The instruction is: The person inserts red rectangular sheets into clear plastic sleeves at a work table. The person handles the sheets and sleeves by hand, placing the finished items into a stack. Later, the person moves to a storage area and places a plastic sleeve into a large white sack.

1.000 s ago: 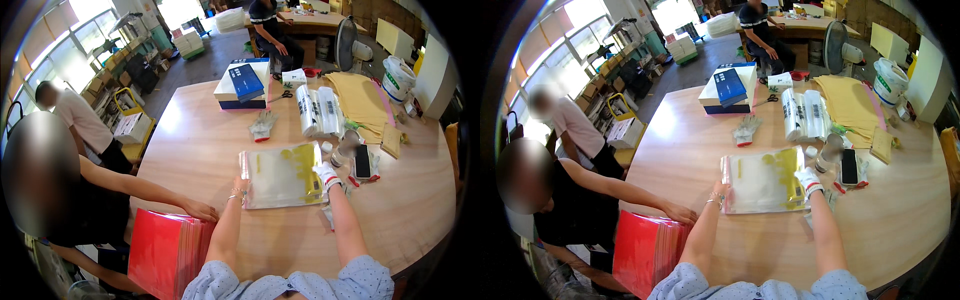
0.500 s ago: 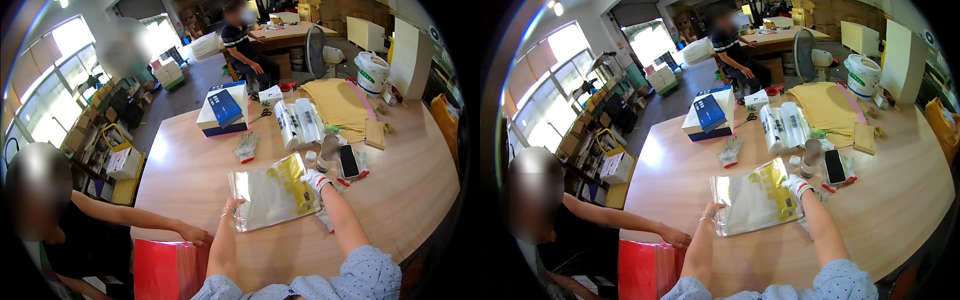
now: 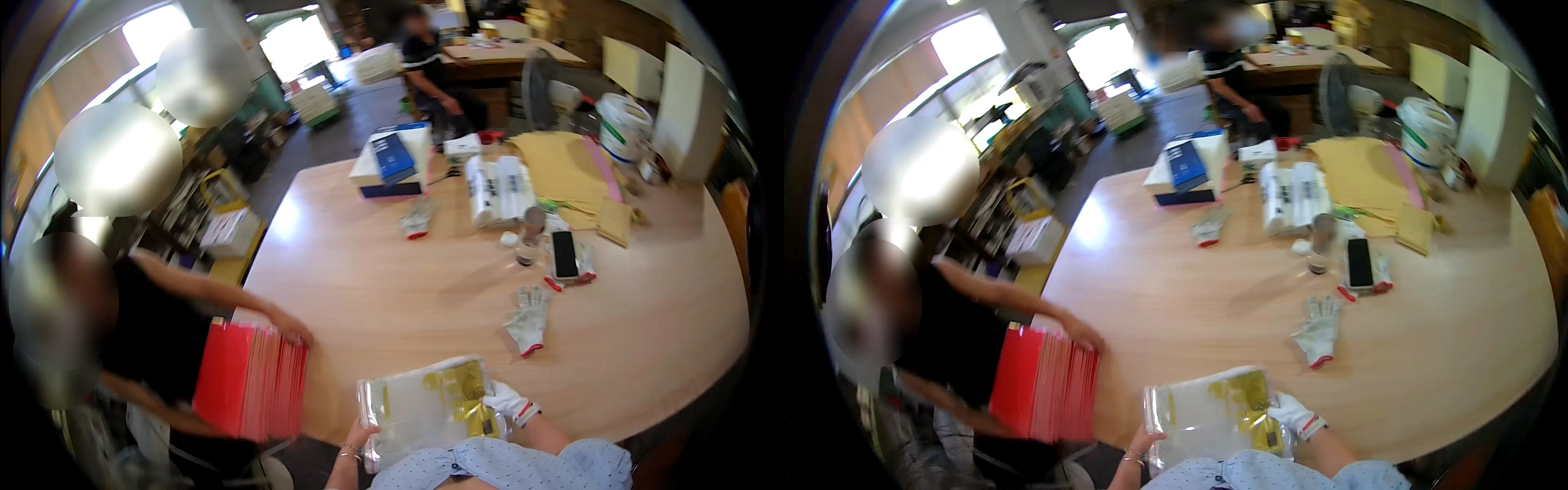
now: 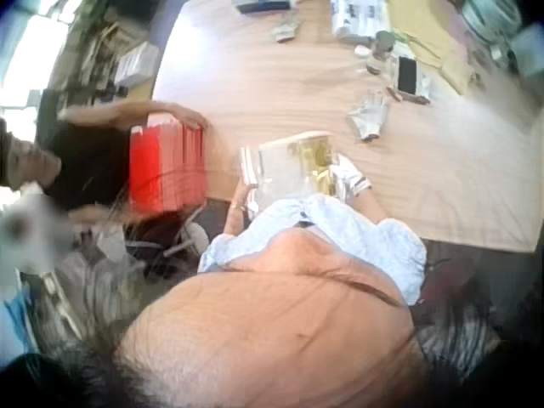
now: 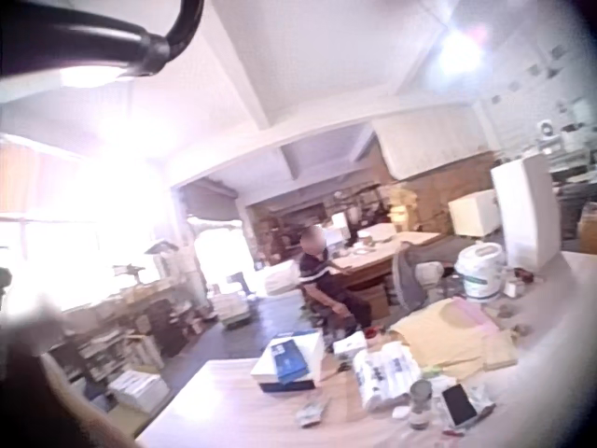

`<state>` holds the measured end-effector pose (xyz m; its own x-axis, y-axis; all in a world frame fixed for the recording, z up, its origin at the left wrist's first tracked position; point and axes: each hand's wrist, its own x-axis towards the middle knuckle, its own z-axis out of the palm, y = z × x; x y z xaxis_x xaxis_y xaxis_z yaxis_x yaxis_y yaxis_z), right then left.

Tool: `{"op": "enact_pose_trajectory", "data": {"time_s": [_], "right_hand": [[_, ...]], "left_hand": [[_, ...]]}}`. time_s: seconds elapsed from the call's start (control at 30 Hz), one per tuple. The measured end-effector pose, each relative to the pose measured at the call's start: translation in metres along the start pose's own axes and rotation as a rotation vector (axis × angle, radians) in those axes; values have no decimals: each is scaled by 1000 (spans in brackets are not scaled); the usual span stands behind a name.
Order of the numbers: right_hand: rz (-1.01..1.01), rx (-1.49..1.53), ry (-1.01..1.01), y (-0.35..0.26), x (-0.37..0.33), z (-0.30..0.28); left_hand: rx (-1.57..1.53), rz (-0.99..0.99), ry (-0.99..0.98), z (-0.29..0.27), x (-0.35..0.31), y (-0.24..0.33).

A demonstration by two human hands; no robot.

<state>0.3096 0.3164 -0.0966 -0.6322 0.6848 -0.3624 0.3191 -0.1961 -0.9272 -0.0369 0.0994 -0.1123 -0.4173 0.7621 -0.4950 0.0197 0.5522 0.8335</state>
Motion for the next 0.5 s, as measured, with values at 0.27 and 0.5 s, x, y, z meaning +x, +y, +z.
{"op": "enact_pose_trajectory", "data": {"time_s": [0.27, 0.5], "right_hand": [[-60, 152, -160, -6, -20, 36], [-210, 124, -130, -44, -40, 114]], "left_hand": [[36, 51, 13, -10, -68, -33], [-33, 217, 235, -64, -146, -9]]}}
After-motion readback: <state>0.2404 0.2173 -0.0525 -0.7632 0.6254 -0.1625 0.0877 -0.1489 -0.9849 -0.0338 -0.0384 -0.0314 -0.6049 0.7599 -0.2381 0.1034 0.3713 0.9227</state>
